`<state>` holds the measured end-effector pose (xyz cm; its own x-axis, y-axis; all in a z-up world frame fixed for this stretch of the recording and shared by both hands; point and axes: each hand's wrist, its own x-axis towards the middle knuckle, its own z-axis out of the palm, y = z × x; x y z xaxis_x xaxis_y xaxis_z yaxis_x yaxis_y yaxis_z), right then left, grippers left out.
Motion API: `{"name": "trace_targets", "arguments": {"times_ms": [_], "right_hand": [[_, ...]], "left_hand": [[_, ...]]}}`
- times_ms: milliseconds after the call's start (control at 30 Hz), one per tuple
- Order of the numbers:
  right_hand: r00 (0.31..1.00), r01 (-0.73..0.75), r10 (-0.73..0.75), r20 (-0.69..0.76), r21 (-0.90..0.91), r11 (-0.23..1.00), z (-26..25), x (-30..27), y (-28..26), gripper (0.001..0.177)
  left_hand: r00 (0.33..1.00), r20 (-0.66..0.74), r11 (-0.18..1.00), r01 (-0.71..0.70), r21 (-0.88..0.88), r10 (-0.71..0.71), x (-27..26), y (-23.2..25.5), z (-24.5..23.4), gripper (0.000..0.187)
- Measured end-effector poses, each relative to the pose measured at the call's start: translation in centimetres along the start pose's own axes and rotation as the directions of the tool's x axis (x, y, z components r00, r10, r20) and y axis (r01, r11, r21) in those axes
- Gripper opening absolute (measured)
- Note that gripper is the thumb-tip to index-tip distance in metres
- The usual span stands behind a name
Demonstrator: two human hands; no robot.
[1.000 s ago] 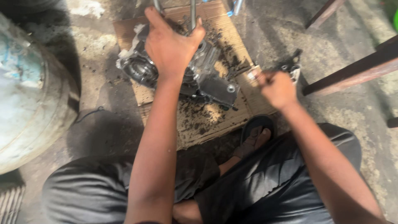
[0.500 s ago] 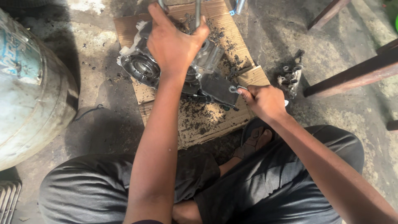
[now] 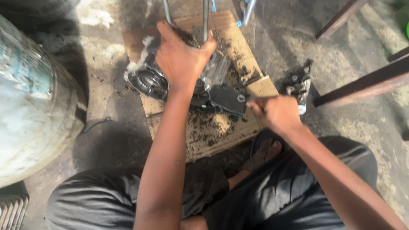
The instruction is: The person scrubs a metal engine block with a wire brush and a cloth while sitting on the floor. They rotate the part to clean different sides and wipe away grime.
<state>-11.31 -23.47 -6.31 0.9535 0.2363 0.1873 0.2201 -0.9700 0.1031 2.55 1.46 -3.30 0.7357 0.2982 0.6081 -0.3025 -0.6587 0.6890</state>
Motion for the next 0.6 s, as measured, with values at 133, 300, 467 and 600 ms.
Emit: {"name": "trace_targets", "arguments": {"times_ms": [133,300,467,600], "right_hand": [[0.994,-0.083,0.087,0.062,-0.072,0.994,-0.3,1.2,0.1,0.056],[1.0,-0.016,0.016,-0.001,-0.021,1.0,-0.3,0.1,-0.5,0.055],[0.989,-0.144,0.144,-0.02,0.001,0.99,0.0,1.0,0.0,0.05],[0.992,-0.075,0.089,0.094,-0.141,0.987,0.9,-0.6,-0.3,0.061]], "left_hand": [[0.992,-0.105,0.998,-0.063,0.022,0.065,-0.6,0.3,-0.2,0.082],[0.999,0.017,0.999,0.037,0.011,-0.037,0.1,0.5,-0.7,0.087],[0.995,-0.088,0.999,-0.051,0.019,0.052,-0.5,1.2,-0.7,0.085],[0.998,-0.062,0.998,0.006,0.065,-0.002,0.1,1.3,0.0,0.087]]}}
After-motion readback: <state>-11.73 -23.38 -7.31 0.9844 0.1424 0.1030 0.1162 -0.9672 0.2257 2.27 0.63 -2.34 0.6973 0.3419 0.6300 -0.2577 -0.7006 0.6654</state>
